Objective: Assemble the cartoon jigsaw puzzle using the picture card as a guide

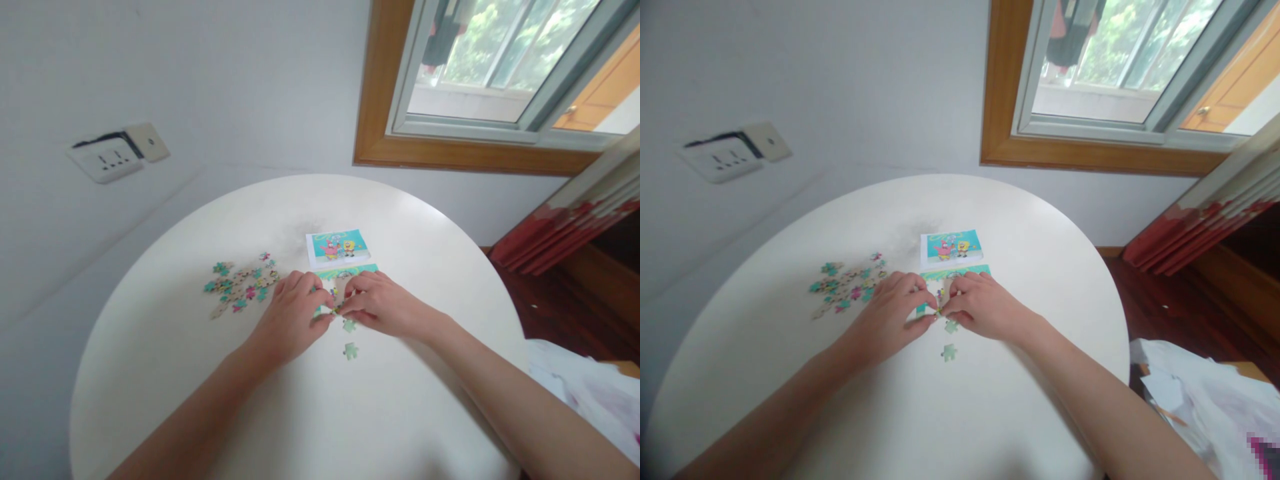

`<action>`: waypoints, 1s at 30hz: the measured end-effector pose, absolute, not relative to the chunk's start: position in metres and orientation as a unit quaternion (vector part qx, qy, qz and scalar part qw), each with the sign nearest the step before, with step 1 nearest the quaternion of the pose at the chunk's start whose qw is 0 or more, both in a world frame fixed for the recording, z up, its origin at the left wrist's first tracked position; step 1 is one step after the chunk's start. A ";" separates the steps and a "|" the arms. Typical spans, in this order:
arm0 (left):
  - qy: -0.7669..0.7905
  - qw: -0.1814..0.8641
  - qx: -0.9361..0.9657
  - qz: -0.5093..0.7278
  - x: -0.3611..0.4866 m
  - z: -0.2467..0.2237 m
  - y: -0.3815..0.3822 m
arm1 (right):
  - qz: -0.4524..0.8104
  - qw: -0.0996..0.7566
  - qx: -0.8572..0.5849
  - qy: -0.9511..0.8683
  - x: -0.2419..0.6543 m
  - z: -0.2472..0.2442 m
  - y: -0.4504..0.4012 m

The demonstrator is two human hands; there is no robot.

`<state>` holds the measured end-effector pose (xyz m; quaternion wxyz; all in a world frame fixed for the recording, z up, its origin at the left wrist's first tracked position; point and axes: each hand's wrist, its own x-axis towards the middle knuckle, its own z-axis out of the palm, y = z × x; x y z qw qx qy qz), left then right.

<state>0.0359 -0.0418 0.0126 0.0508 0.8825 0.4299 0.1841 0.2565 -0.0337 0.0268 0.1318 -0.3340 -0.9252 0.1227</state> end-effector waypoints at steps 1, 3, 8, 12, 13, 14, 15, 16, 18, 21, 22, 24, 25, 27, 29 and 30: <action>0.429 0.052 0.882 0.188 0.036 0.012 -0.042 | 0.121 0.132 -0.334 -0.925 0.257 0.027 -0.034; 0.426 0.059 0.882 0.194 0.036 0.011 -0.041 | 0.118 0.134 -0.336 -0.925 0.257 0.027 -0.034; 0.445 0.053 0.863 0.231 0.033 0.013 -0.035 | 0.119 0.160 -0.340 -0.919 0.256 0.023 -0.031; 0.480 0.022 0.841 0.250 0.032 0.014 -0.030 | 0.088 0.189 -0.400 -0.893 0.253 0.014 -0.025; 0.482 0.018 0.839 0.252 0.032 0.013 -0.029 | 0.078 0.190 -0.416 -0.886 0.251 0.011 -0.024; 0.481 0.016 0.839 0.253 0.032 0.013 -0.029 | 0.069 0.190 -0.429 -0.880 0.250 0.009 -0.022; 0.478 0.016 0.841 0.253 0.032 0.012 -0.029 | 0.064 0.188 -0.438 -0.877 0.248 0.007 -0.021; 0.475 0.015 0.843 0.252 0.033 0.011 -0.029 | 0.060 0.184 -0.443 -0.875 0.247 0.005 -0.020; 0.471 0.016 0.846 0.250 0.033 0.010 -0.029 | 0.056 0.175 -0.448 -0.875 0.244 0.004 -0.018; 0.471 0.019 0.847 0.247 0.033 0.009 -0.029 | 0.059 0.164 -0.449 -0.876 0.242 0.006 -0.017; 0.470 0.020 0.847 0.247 0.033 0.009 -0.030 | 0.062 0.163 -0.449 -0.876 0.242 0.007 -0.017; 0.470 0.024 0.848 0.245 0.034 0.008 -0.030 | 0.068 0.164 -0.448 -0.876 0.241 0.008 -0.016; 0.470 0.025 0.848 0.243 0.034 0.007 -0.030 | 0.072 0.165 -0.447 -0.876 0.241 0.009 -0.015; 0.473 0.026 0.848 0.236 0.035 0.005 -0.030 | 0.081 0.165 -0.448 -0.875 0.240 0.009 -0.014; 0.477 0.026 0.848 0.231 0.036 0.004 -0.030 | 0.088 0.164 -0.452 -0.873 0.239 0.008 -0.012; 0.478 0.026 0.847 0.230 0.036 0.004 -0.030 | 0.091 0.165 -0.454 -0.871 0.239 0.007 -0.012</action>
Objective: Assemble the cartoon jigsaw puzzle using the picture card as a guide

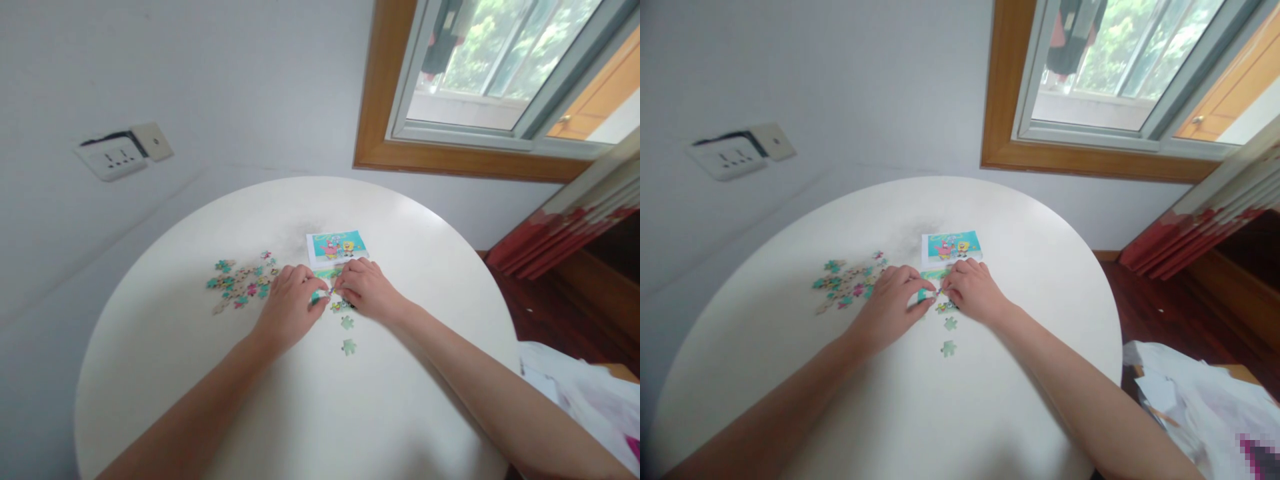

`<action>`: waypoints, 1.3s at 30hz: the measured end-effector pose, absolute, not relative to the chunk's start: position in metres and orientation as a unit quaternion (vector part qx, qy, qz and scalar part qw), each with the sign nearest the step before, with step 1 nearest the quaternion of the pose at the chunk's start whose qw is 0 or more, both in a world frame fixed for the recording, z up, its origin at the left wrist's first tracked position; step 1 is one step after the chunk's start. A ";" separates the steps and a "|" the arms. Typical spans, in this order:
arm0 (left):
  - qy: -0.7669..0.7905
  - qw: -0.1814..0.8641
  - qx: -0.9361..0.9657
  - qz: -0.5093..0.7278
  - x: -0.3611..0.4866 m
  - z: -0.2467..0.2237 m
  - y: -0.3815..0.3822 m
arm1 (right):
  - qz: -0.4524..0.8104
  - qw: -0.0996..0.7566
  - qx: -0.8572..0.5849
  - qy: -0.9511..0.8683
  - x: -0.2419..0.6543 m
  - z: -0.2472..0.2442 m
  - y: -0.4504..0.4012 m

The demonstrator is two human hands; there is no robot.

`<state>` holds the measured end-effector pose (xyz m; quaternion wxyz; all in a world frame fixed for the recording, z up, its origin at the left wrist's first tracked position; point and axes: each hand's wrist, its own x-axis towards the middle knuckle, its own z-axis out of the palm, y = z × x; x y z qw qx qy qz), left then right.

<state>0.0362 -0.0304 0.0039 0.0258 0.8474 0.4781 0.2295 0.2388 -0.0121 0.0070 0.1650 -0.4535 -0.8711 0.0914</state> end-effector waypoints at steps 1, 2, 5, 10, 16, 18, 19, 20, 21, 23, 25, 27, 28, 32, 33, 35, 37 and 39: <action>0.480 0.026 0.847 0.228 0.036 0.004 -0.030 | 0.094 0.167 -0.455 -0.869 0.239 0.006 -0.012; 0.482 0.025 0.846 0.229 0.037 0.004 -0.030 | 0.097 0.170 -0.456 -0.868 0.239 0.006 -0.012; 0.487 0.021 0.842 0.232 0.037 0.004 -0.030 | 0.103 0.179 -0.455 -0.866 0.239 0.004 -0.012; 0.497 0.023 0.839 0.223 0.038 0.005 -0.030 | 0.099 0.180 -0.454 -0.867 0.240 0.005 -0.013; 0.505 0.023 0.833 0.224 0.042 0.004 -0.031 | 0.066 0.164 -0.474 -0.862 0.238 0.009 -0.018; 0.507 0.022 0.832 0.225 0.043 0.004 -0.031 | 0.056 0.152 -0.480 -0.862 0.236 0.010 -0.019; 0.508 0.022 0.832 0.223 0.043 0.004 -0.031 | 0.054 0.148 -0.483 -0.861 0.235 0.010 -0.019; 0.508 0.022 0.832 0.221 0.043 0.004 -0.031 | 0.054 0.145 -0.487 -0.860 0.234 0.010 -0.019; 0.509 0.022 0.832 0.219 0.044 0.004 -0.032 | 0.057 0.144 -0.490 -0.858 0.233 0.009 -0.019; 0.512 0.023 0.831 0.216 0.044 0.004 -0.032 | 0.072 0.145 -0.497 -0.853 0.232 0.008 -0.018; 0.514 0.023 0.829 0.218 0.045 0.004 -0.032 | 0.093 0.151 -0.500 -0.848 0.232 0.007 -0.017; 0.512 0.025 0.830 0.221 0.045 0.004 -0.032 | 0.109 0.159 -0.500 -0.844 0.233 0.006 -0.016; 0.510 0.026 0.831 0.222 0.045 0.004 -0.032 | 0.115 0.164 -0.498 -0.844 0.234 0.006 -0.016; 0.505 0.034 0.832 0.225 0.046 0.004 -0.032 | 0.122 0.189 -0.488 -0.843 0.235 0.003 -0.015; 0.504 0.038 0.833 0.227 0.046 0.004 -0.032 | 0.122 0.196 -0.486 -0.843 0.235 0.003 -0.015; 0.498 0.049 0.834 0.232 0.046 0.004 -0.031 | 0.123 0.208 -0.481 -0.843 0.235 0.002 -0.016; 0.491 0.060 0.835 0.242 0.045 0.004 -0.030 | 0.138 0.218 -0.474 -0.842 0.236 0.003 -0.016; 0.484 0.066 0.834 0.255 0.043 0.004 -0.029 | 0.174 0.236 -0.464 -0.836 0.236 0.005 -0.016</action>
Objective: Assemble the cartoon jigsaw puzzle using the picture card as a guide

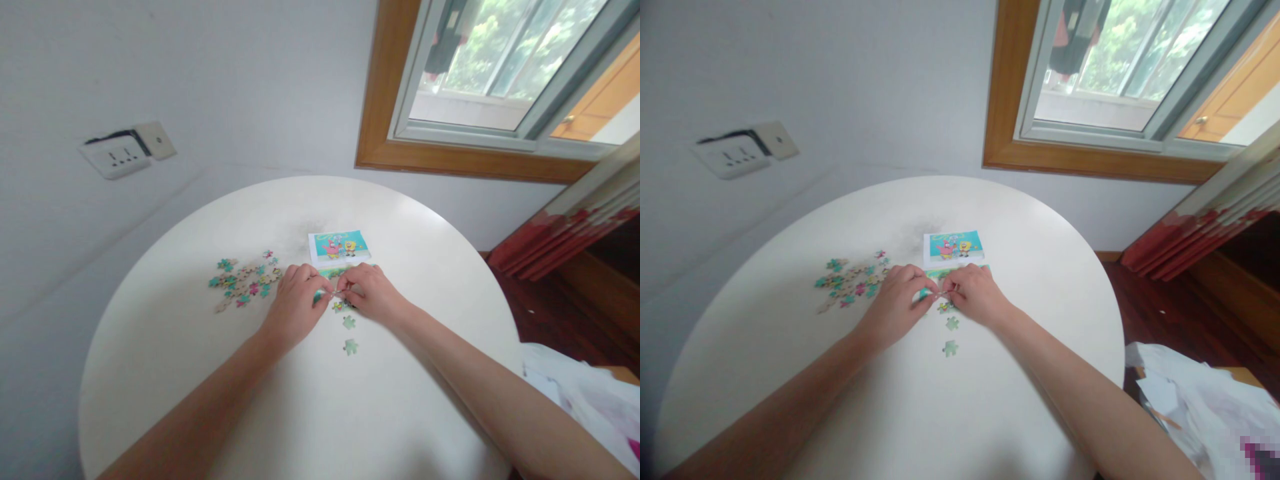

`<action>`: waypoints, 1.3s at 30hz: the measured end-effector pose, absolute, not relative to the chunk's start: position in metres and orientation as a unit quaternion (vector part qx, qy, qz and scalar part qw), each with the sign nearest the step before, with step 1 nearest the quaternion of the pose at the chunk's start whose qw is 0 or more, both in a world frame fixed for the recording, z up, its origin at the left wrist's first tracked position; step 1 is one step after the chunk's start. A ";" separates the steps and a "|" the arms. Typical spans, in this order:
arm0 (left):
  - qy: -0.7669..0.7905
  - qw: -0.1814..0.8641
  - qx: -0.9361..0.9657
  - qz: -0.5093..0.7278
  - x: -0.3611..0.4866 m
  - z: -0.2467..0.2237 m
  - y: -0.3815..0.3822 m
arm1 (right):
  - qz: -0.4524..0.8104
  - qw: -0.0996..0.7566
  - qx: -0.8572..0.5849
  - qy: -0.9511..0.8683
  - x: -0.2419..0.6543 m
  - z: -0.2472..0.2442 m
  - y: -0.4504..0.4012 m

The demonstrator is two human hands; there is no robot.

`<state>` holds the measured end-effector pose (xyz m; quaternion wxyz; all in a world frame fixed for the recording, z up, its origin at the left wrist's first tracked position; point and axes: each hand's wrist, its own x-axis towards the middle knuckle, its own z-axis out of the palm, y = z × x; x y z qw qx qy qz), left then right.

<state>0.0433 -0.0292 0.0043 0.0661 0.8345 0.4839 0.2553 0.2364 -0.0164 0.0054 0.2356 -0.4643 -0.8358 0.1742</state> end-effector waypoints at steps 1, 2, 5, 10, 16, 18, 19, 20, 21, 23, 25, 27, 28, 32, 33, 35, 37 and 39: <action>0.481 0.066 0.834 0.262 0.042 0.004 -0.029 | 0.198 0.252 -0.457 -0.829 0.237 0.007 -0.016; 0.478 0.066 0.834 0.269 0.041 0.005 -0.028 | 0.223 0.273 -0.451 -0.820 0.238 0.008 -0.016; 0.466 0.063 0.836 0.283 0.037 0.005 -0.029 | 0.287 0.334 -0.442 -0.781 0.239 0.010 -0.016; 0.451 0.084 0.842 0.284 0.033 0.005 -0.031 | 0.344 0.331 -0.452 -0.753 0.238 0.012 -0.018; 0.464 0.128 0.831 0.278 0.033 0.004 -0.031 | 0.377 0.329 -0.454 -0.737 0.235 0.015 -0.022; 0.471 0.137 0.826 0.278 0.033 0.004 -0.030 | 0.392 0.331 -0.451 -0.730 0.234 0.015 -0.022; 0.474 0.140 0.824 0.278 0.033 0.005 -0.030 | 0.399 0.331 -0.449 -0.728 0.234 0.016 -0.023; 0.476 0.140 0.822 0.278 0.032 0.005 -0.030 | 0.403 0.331 -0.448 -0.727 0.234 0.016 -0.023; 0.477 0.137 0.822 0.279 0.032 0.006 -0.030 | 0.404 0.327 -0.448 -0.727 0.234 0.016 -0.023; 0.480 0.126 0.822 0.278 0.032 0.007 -0.031 | 0.399 0.319 -0.450 -0.733 0.234 0.016 -0.024; 0.484 0.115 0.822 0.276 0.032 0.008 -0.031 | 0.392 0.312 -0.453 -0.738 0.234 0.015 -0.024; 0.486 0.113 0.822 0.276 0.033 0.009 -0.032 | 0.389 0.308 -0.454 -0.740 0.235 0.014 -0.025; 0.486 0.116 0.821 0.276 0.033 0.009 -0.032 | 0.388 0.307 -0.454 -0.741 0.235 0.014 -0.025; 0.482 0.129 0.822 0.273 0.032 0.011 -0.031 | 0.379 0.300 -0.451 -0.750 0.236 0.015 -0.026; 0.481 0.132 0.823 0.271 0.031 0.011 -0.031 | 0.380 0.299 -0.447 -0.752 0.237 0.015 -0.026; 0.477 0.136 0.826 0.266 0.030 0.011 -0.031 | 0.389 0.293 -0.437 -0.756 0.238 0.017 -0.026; 0.474 0.134 0.831 0.259 0.029 0.011 -0.031 | 0.398 0.284 -0.424 -0.763 0.240 0.018 -0.027; 0.470 0.122 0.837 0.252 0.029 0.011 -0.031 | 0.389 0.279 -0.411 -0.775 0.243 0.019 -0.028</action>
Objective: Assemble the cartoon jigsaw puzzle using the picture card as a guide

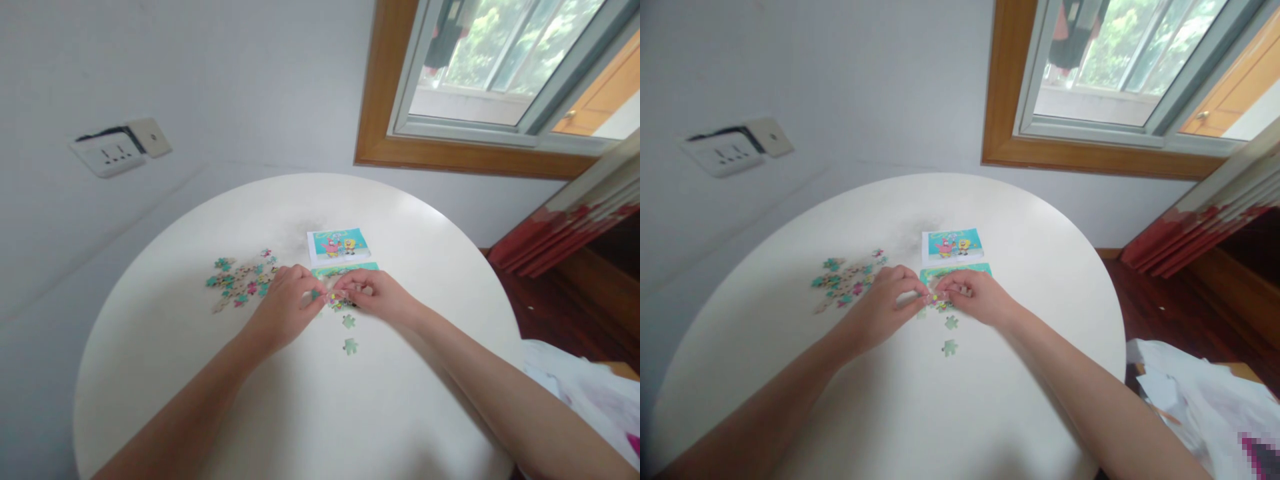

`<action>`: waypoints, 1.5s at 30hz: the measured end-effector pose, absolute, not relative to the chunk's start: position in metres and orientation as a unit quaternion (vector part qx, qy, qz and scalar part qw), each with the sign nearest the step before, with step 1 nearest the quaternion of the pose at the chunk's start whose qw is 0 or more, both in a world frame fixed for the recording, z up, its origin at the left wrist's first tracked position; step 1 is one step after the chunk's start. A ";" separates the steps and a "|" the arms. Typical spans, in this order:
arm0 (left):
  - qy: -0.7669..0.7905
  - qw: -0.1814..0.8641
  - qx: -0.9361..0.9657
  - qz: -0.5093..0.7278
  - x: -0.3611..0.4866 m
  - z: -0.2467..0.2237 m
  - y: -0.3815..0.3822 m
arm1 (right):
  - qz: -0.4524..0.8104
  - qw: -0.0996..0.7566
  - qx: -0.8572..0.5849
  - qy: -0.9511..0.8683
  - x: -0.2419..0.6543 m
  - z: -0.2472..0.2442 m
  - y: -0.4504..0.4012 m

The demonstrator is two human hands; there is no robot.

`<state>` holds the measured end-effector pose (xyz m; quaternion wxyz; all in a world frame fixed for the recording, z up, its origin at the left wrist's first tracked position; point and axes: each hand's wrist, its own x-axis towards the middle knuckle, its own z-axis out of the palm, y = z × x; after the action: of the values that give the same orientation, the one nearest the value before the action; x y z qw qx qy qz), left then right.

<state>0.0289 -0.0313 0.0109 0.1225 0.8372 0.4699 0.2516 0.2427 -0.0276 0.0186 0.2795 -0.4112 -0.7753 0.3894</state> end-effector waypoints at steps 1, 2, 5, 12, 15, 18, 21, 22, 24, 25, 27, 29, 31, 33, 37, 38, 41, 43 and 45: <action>0.468 0.116 0.841 0.247 0.029 0.011 -0.032 | 0.373 0.281 -0.408 -0.785 0.244 0.019 -0.028; 0.466 0.111 0.843 0.242 0.029 0.010 -0.032 | 0.346 0.284 -0.406 -0.797 0.245 0.019 -0.027; 0.464 0.100 0.849 0.232 0.029 0.009 -0.033 | 0.240 0.274 -0.392 -0.845 0.250 0.021 -0.027; 0.470 0.067 0.853 0.217 0.030 0.008 -0.036 | 0.117 0.165 -0.372 -0.906 0.253 0.027 -0.034; 0.471 0.057 0.853 0.217 0.031 0.009 -0.036 | 0.112 0.146 -0.367 -0.912 0.252 0.029 -0.036; 0.469 0.054 0.856 0.211 0.032 0.011 -0.037 | 0.113 0.136 -0.368 -0.913 0.251 0.029 -0.036; 0.469 0.050 0.858 0.201 0.032 0.012 -0.037 | 0.113 0.134 -0.367 -0.914 0.251 0.030 -0.036; 0.469 0.047 0.859 0.199 0.032 0.012 -0.037 | 0.113 0.134 -0.366 -0.914 0.251 0.029 -0.036; 0.468 0.044 0.860 0.197 0.032 0.011 -0.037 | 0.112 0.135 -0.364 -0.915 0.252 0.029 -0.036; 0.467 0.041 0.860 0.199 0.032 0.010 -0.037 | 0.112 0.136 -0.363 -0.915 0.252 0.029 -0.036; 0.468 0.037 0.860 0.201 0.033 0.009 -0.037 | 0.113 0.137 -0.363 -0.915 0.252 0.029 -0.036; 0.471 0.035 0.859 0.200 0.033 0.009 -0.037 | 0.115 0.136 -0.363 -0.915 0.252 0.030 -0.036; 0.474 0.032 0.859 0.193 0.034 0.010 -0.037 | 0.115 0.135 -0.364 -0.914 0.252 0.031 -0.036; 0.474 0.026 0.860 0.185 0.034 0.012 -0.038 | 0.114 0.134 -0.364 -0.914 0.252 0.031 -0.036; 0.475 0.017 0.862 0.174 0.035 0.015 -0.039 | 0.116 0.132 -0.365 -0.914 0.251 0.031 -0.036; 0.477 0.016 0.862 0.172 0.036 0.015 -0.039 | 0.115 0.133 -0.364 -0.914 0.251 0.031 -0.036; 0.480 0.007 0.861 0.168 0.037 0.015 -0.040 | 0.112 0.136 -0.363 -0.915 0.251 0.030 -0.036; 0.480 0.000 0.861 0.166 0.037 0.015 -0.040 | 0.111 0.137 -0.362 -0.915 0.251 0.030 -0.036; 0.477 -0.008 0.863 0.166 0.037 0.014 -0.040 | 0.112 0.137 -0.361 -0.916 0.251 0.030 -0.036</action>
<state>0.0374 -0.0400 0.0139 -0.0080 0.8630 0.4771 0.1660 0.2514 -0.0356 0.0303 0.1372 -0.3606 -0.9158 0.1118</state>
